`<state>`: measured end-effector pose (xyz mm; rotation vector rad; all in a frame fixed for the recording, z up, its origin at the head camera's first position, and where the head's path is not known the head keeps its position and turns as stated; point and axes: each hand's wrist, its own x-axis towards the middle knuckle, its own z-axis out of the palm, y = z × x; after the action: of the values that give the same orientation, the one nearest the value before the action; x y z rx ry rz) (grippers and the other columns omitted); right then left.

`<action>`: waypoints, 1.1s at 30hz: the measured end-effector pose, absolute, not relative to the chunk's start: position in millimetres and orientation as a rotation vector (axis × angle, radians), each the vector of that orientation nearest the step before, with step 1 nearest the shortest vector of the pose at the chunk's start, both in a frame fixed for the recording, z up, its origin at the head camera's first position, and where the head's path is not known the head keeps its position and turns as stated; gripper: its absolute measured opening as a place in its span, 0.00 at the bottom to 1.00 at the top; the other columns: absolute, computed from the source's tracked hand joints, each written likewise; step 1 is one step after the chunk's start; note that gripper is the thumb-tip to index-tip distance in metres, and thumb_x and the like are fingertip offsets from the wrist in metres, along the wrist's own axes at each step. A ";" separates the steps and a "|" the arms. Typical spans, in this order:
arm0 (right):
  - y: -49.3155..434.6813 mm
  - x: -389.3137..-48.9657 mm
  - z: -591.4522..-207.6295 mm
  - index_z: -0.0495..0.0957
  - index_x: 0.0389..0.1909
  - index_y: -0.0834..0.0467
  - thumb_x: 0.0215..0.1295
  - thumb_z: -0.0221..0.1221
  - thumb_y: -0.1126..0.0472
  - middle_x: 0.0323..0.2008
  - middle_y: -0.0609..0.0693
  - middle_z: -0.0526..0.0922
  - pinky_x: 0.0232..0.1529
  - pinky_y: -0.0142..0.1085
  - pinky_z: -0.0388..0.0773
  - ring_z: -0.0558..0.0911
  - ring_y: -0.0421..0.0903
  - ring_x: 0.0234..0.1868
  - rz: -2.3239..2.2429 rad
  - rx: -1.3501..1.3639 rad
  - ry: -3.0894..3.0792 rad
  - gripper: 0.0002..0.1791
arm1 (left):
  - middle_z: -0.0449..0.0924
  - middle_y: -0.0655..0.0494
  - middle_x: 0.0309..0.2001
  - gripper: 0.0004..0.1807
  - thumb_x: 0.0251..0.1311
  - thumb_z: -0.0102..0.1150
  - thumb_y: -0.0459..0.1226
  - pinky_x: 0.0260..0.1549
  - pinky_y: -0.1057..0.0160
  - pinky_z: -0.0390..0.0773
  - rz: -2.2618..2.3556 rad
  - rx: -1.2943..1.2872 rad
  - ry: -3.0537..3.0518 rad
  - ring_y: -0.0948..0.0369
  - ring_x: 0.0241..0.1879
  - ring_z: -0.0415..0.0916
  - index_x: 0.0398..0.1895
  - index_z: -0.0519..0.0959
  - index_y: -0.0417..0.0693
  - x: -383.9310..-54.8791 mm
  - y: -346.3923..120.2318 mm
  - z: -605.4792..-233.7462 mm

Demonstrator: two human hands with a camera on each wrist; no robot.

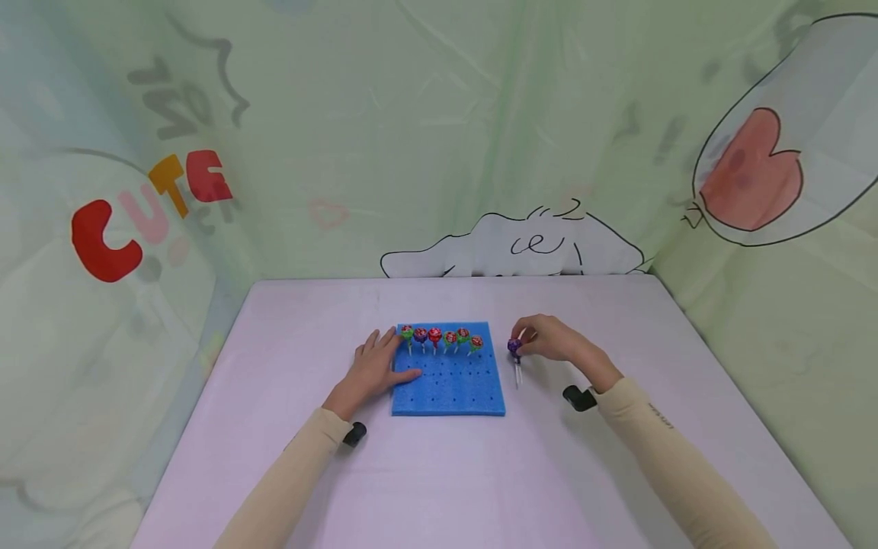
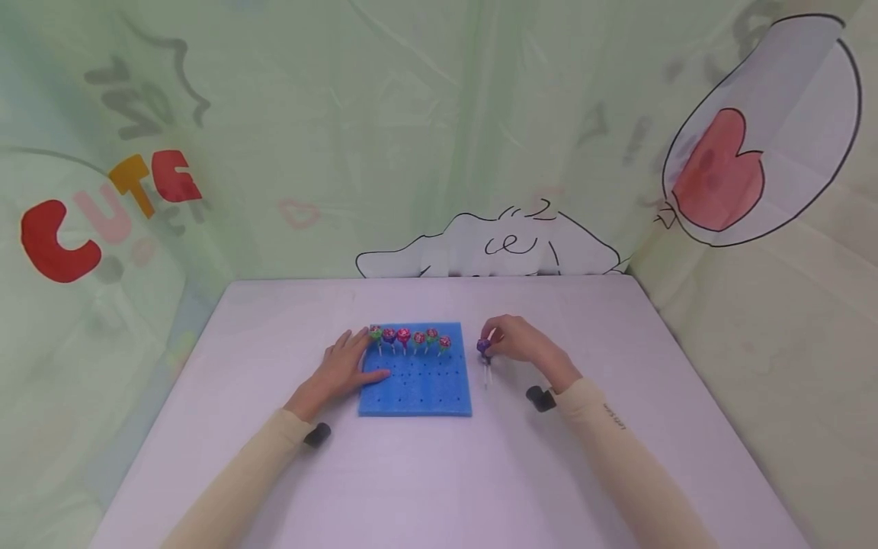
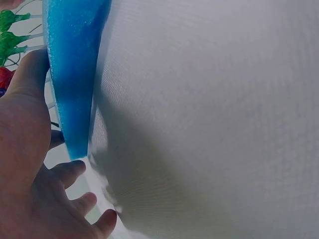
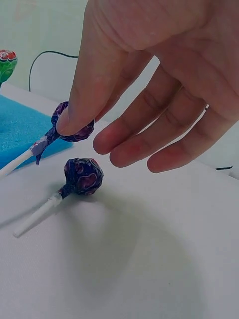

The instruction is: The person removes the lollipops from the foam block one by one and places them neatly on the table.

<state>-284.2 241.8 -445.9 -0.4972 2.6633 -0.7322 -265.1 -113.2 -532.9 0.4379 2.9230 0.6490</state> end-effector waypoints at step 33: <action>265.1 -301.4 -459.9 0.81 0.49 0.62 0.65 0.65 0.66 0.45 0.60 0.84 0.48 0.49 0.81 0.81 0.53 0.45 -0.571 -0.389 2.653 0.13 | 0.52 0.45 0.80 0.49 0.59 0.61 0.65 0.73 0.35 0.50 0.644 0.450 2.928 0.39 0.79 0.42 0.76 0.61 0.46 -264.6 -114.3 -531.9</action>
<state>-301.4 265.1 -459.9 -0.3892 2.6527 -0.5713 -264.6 -114.3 -531.9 0.4505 2.9278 0.6436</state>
